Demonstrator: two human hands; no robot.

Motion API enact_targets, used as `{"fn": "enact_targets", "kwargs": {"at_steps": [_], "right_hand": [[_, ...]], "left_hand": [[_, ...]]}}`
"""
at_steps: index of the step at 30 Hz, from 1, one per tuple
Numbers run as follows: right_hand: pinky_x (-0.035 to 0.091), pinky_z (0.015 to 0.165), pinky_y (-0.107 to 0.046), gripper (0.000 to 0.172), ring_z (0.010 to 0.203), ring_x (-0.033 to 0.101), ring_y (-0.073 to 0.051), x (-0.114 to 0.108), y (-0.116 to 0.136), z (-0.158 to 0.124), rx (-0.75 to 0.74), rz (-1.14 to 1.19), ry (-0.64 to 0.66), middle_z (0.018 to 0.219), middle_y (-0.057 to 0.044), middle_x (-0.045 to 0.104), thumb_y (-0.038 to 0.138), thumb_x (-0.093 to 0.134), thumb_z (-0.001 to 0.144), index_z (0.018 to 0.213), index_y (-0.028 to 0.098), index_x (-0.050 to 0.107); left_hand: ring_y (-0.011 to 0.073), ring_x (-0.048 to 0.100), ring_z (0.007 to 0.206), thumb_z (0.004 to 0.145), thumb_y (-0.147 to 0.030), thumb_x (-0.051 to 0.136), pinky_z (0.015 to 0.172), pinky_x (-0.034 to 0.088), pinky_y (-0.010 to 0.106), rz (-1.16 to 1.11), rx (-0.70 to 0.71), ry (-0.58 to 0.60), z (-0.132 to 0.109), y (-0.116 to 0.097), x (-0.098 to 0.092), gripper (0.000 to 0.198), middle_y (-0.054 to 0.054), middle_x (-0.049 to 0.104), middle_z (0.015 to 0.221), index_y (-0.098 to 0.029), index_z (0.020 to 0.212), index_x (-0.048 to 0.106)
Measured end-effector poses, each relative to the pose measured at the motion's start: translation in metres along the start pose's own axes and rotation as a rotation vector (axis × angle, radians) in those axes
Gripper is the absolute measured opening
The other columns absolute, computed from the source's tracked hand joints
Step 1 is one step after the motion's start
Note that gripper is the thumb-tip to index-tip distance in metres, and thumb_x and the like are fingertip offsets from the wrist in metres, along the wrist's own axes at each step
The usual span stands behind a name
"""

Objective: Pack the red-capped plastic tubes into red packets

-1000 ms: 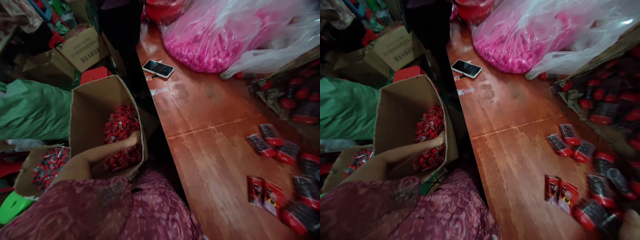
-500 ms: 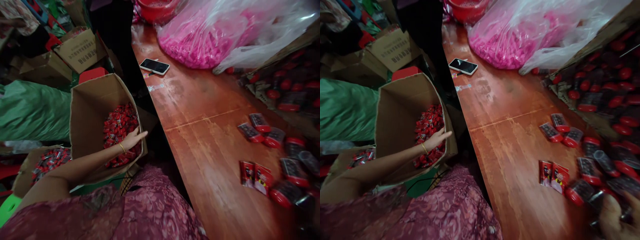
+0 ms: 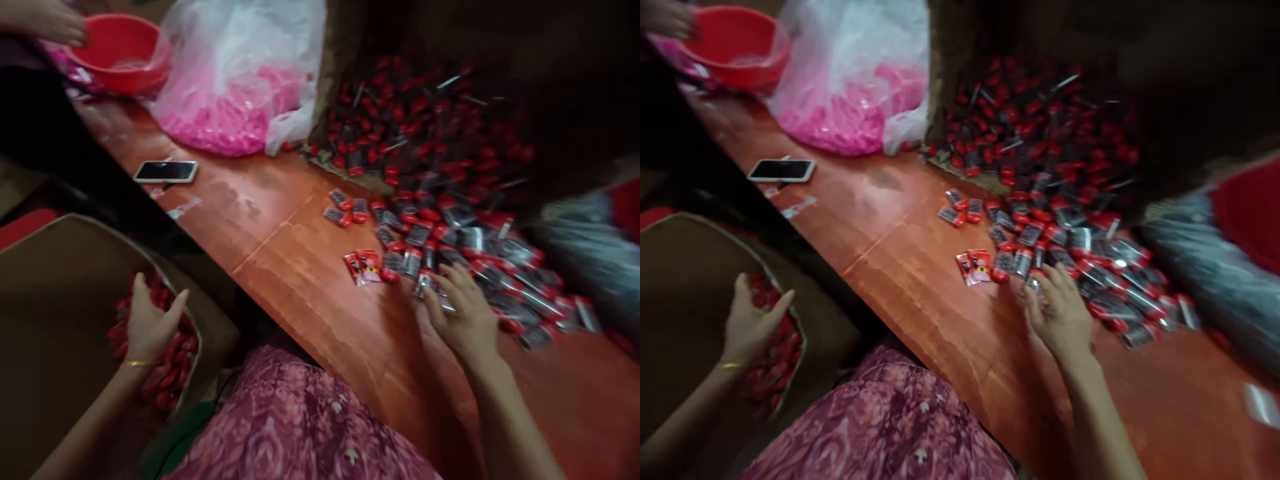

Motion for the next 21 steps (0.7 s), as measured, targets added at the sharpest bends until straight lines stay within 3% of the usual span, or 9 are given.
{"fn": "enact_targets", "kwargs": {"at_steps": [1, 3, 5, 7, 10, 12, 14, 17, 21], "right_hand": [[0.048, 0.095, -0.053, 0.034, 0.117, 0.053, -0.029, 0.001, -0.001, -0.004, 0.004, -0.021, 0.028, 0.112, -0.01, 0.064, 0.043, 0.043, 0.085, 0.114, 0.031, 0.058], [0.049, 0.093, -0.052, 0.034, 0.118, 0.052, -0.03, 0.006, -0.001, -0.013, -0.017, -0.044, 0.089, 0.114, -0.012, 0.062, 0.041, 0.044, 0.085, 0.109, 0.024, 0.06], [0.048, 0.092, -0.05, 0.031, 0.117, 0.052, -0.03, 0.011, 0.001, -0.02, -0.037, -0.056, 0.146, 0.114, -0.014, 0.062, 0.038, 0.045, 0.086, 0.103, 0.02, 0.062], [0.047, 0.092, -0.049, 0.028, 0.114, 0.054, -0.029, 0.015, 0.007, -0.023, -0.019, -0.078, 0.163, 0.113, -0.013, 0.063, 0.035, 0.044, 0.087, 0.1, 0.019, 0.064], [0.041, 0.096, -0.049, 0.03, 0.116, 0.052, -0.029, 0.019, 0.022, -0.012, 0.058, -0.119, 0.131, 0.116, -0.013, 0.062, 0.032, 0.042, 0.089, 0.107, 0.018, 0.062], [0.037, 0.1, -0.049, 0.034, 0.123, 0.046, -0.028, 0.025, 0.032, 0.0, 0.07, -0.131, 0.137, 0.122, -0.012, 0.06, 0.031, 0.039, 0.09, 0.114, 0.018, 0.06], [0.033, 0.101, -0.051, 0.037, 0.129, 0.039, -0.029, 0.034, 0.037, 0.011, 0.056, -0.139, 0.201, 0.129, -0.011, 0.055, 0.032, 0.037, 0.091, 0.12, 0.018, 0.056], [0.03, 0.102, -0.055, 0.039, 0.132, 0.034, -0.031, 0.046, 0.035, 0.015, 0.052, -0.151, 0.296, 0.135, -0.01, 0.05, 0.031, 0.035, 0.092, 0.124, 0.019, 0.053], [0.027, 0.104, -0.055, 0.038, 0.132, 0.034, -0.03, 0.047, 0.024, 0.001, 0.032, -0.144, 0.299, 0.136, -0.009, 0.05, 0.028, 0.035, 0.092, 0.124, 0.02, 0.054]], "left_hand": [[0.0292, 0.049, 0.121, 0.076, -0.043, 0.057, 0.102, 0.039, 0.048, 0.02, 0.038, -0.057, 0.006, -0.009, -0.002, 0.069, 0.008, 0.051, 0.133, -0.022, 0.136, 0.031], [0.0246, 0.056, 0.113, 0.08, -0.04, 0.055, 0.099, 0.043, 0.043, -0.011, 0.25, -0.033, 0.014, -0.042, 0.002, 0.042, 0.002, 0.061, 0.121, -0.026, 0.119, 0.052], [0.0198, 0.063, 0.1, 0.084, -0.037, 0.05, 0.092, 0.048, 0.035, -0.079, 0.515, 0.12, 0.013, -0.086, 0.015, 0.025, 0.001, 0.069, 0.102, -0.025, 0.102, 0.062], [0.0178, 0.066, 0.089, 0.085, -0.037, 0.047, 0.086, 0.051, 0.032, -0.116, 0.733, 0.286, 0.008, -0.132, 0.036, 0.025, 0.003, 0.071, 0.094, -0.022, 0.097, 0.065], [0.0222, 0.059, 0.109, 0.088, -0.035, 0.04, 0.098, 0.043, 0.038, -0.122, 0.94, 0.418, -0.002, -0.197, 0.076, 0.036, 0.01, 0.064, 0.117, -0.017, 0.111, 0.061], [0.0241, 0.042, 0.128, 0.089, -0.034, 0.037, 0.105, 0.034, 0.041, -0.133, 1.04, 0.494, -0.009, -0.236, 0.106, 0.044, 0.012, 0.046, 0.138, -0.016, 0.128, 0.049], [0.0255, 0.03, 0.135, 0.09, -0.035, 0.036, 0.109, 0.026, 0.044, -0.111, 1.118, 0.549, -0.014, -0.265, 0.133, 0.047, 0.01, 0.036, 0.146, -0.018, 0.134, 0.042], [0.0275, 0.029, 0.135, 0.091, -0.039, 0.034, 0.109, 0.022, 0.048, -0.042, 1.172, 0.611, -0.018, -0.28, 0.16, 0.047, 0.007, 0.039, 0.144, -0.021, 0.132, 0.046], [0.0295, 0.034, 0.132, 0.09, -0.04, 0.035, 0.108, 0.022, 0.051, -0.003, 1.184, 0.576, -0.015, -0.255, 0.161, 0.046, 0.007, 0.043, 0.142, -0.024, 0.131, 0.048]]}}
Point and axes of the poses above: each hand's wrist, its own z-axis towards the middle knuckle, its own x-axis out of the palm, y = z × x, the point moved 3 cm from there along z, towards the middle knuckle
